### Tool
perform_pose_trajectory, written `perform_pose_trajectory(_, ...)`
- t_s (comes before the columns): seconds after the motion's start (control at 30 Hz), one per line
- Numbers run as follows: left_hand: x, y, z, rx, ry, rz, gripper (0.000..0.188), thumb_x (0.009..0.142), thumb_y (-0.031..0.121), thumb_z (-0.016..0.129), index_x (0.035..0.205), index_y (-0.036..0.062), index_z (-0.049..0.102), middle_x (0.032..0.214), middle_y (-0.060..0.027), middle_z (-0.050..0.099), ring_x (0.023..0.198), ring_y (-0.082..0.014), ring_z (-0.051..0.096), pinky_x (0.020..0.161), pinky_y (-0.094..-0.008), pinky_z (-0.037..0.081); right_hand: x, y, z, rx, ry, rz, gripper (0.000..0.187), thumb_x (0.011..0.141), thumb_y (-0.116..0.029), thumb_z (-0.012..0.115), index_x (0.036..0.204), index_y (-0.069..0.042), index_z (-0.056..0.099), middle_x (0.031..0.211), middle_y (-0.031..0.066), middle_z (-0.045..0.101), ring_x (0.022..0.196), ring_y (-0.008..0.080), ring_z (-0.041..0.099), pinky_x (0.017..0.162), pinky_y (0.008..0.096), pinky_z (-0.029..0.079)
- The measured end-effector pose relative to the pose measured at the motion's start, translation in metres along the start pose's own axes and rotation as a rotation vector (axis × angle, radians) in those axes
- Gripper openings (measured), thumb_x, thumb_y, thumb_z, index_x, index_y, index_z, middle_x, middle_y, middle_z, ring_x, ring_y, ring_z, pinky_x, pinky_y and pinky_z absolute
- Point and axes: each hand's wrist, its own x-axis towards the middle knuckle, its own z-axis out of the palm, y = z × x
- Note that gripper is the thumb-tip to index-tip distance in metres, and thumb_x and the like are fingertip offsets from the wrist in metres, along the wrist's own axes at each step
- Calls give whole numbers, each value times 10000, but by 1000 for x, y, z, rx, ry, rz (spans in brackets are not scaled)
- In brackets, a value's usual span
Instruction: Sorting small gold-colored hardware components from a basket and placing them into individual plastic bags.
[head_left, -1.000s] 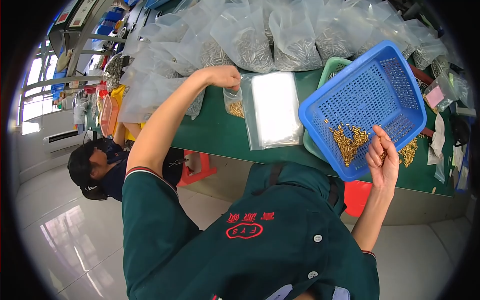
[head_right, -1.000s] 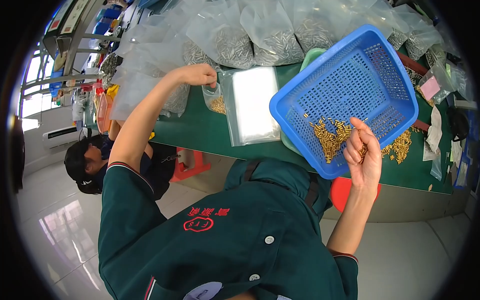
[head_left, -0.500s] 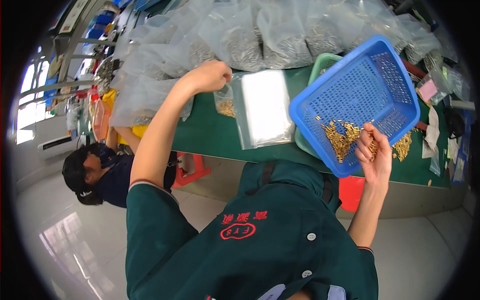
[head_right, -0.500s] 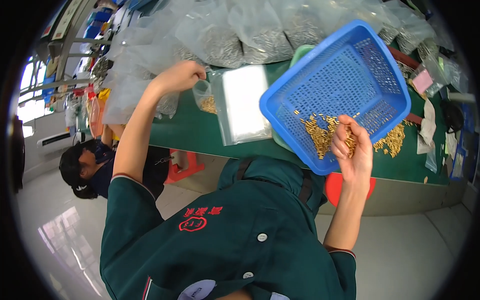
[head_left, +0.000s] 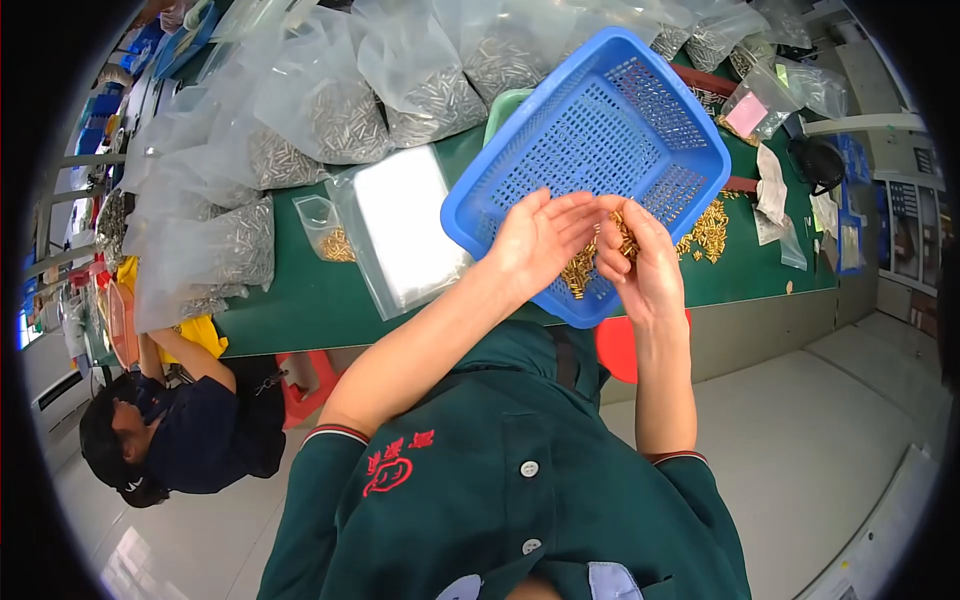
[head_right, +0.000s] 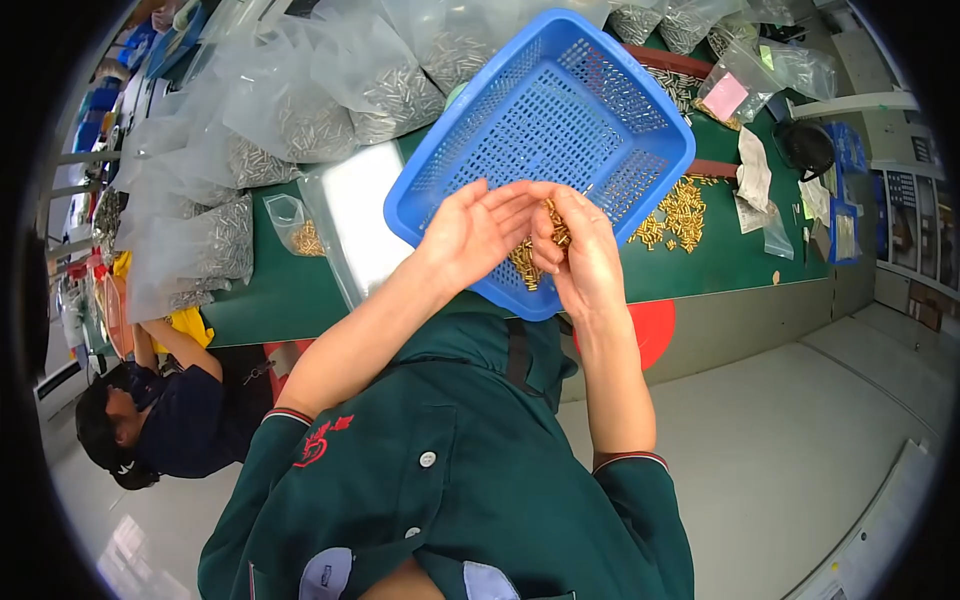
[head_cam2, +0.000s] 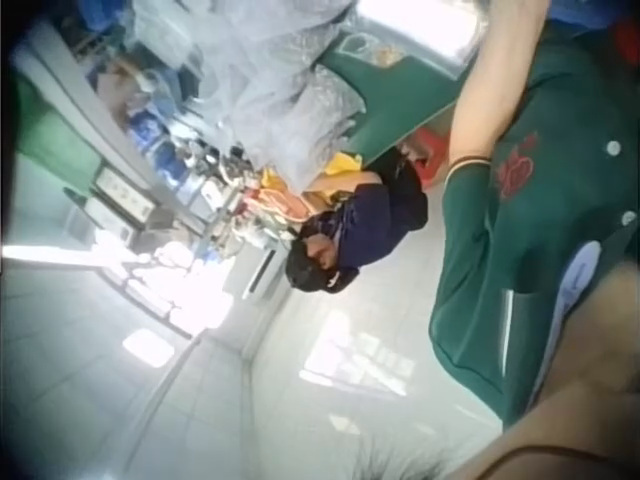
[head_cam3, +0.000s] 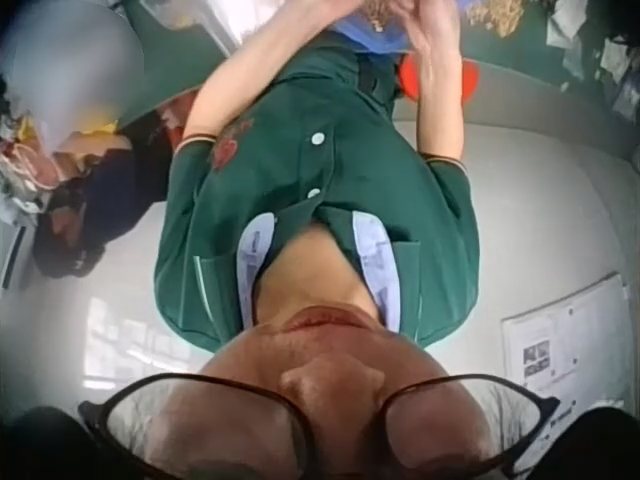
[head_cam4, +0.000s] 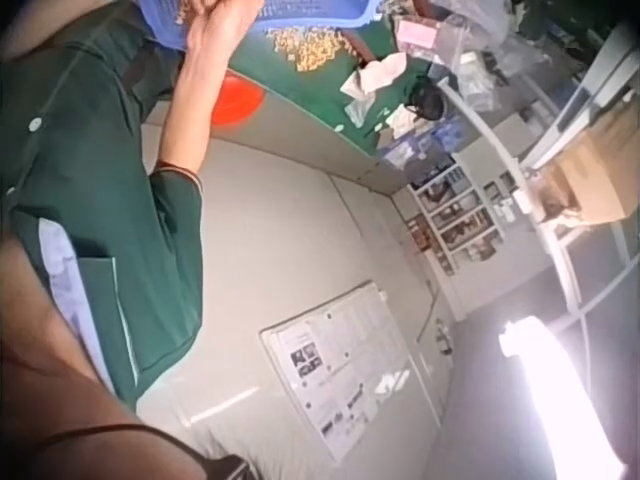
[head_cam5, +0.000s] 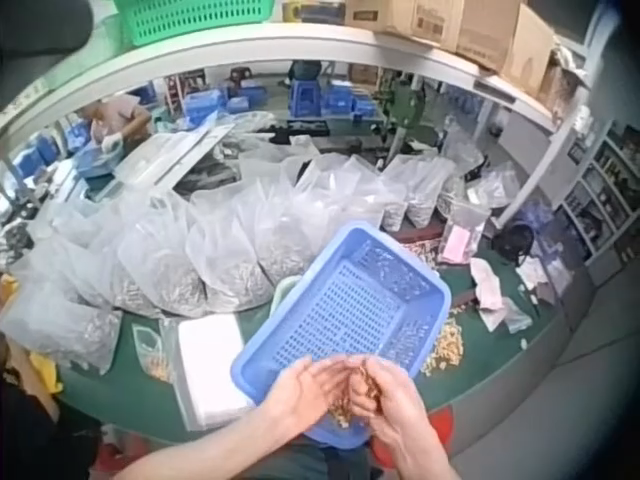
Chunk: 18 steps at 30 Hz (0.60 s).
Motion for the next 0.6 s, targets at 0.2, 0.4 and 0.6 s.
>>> perform_pose_trajectory(0.2,12,-7,10,-152,-272,-11,433,897,252,260,1140,-75,407,1241,-200,406,1186,-284,357,1019,-392,265,-3,-3,6,-347,-57,25,306,911,-233,393,1010,3,560,530,-46,339,407,26,230,368,179,175)
perform_pose_trajectory(0.4,9,-6,11,-185,-329,-11,449,914,265,256,1164,-85,385,1265,-209,373,1195,-281,344,1025,-372,263,-2,-7,0,-251,-69,-51,245,901,-157,400,952,22,560,531,-43,364,410,22,255,371,176,188)
perform_pose_trajectory(0.6,2,-3,10,-287,-388,-28,443,907,235,270,1202,-89,331,1306,-211,310,1210,-275,324,1030,-362,260,-5,-12,0,-265,-25,-81,218,896,-145,408,937,12,553,529,-38,363,395,21,245,363,172,188)
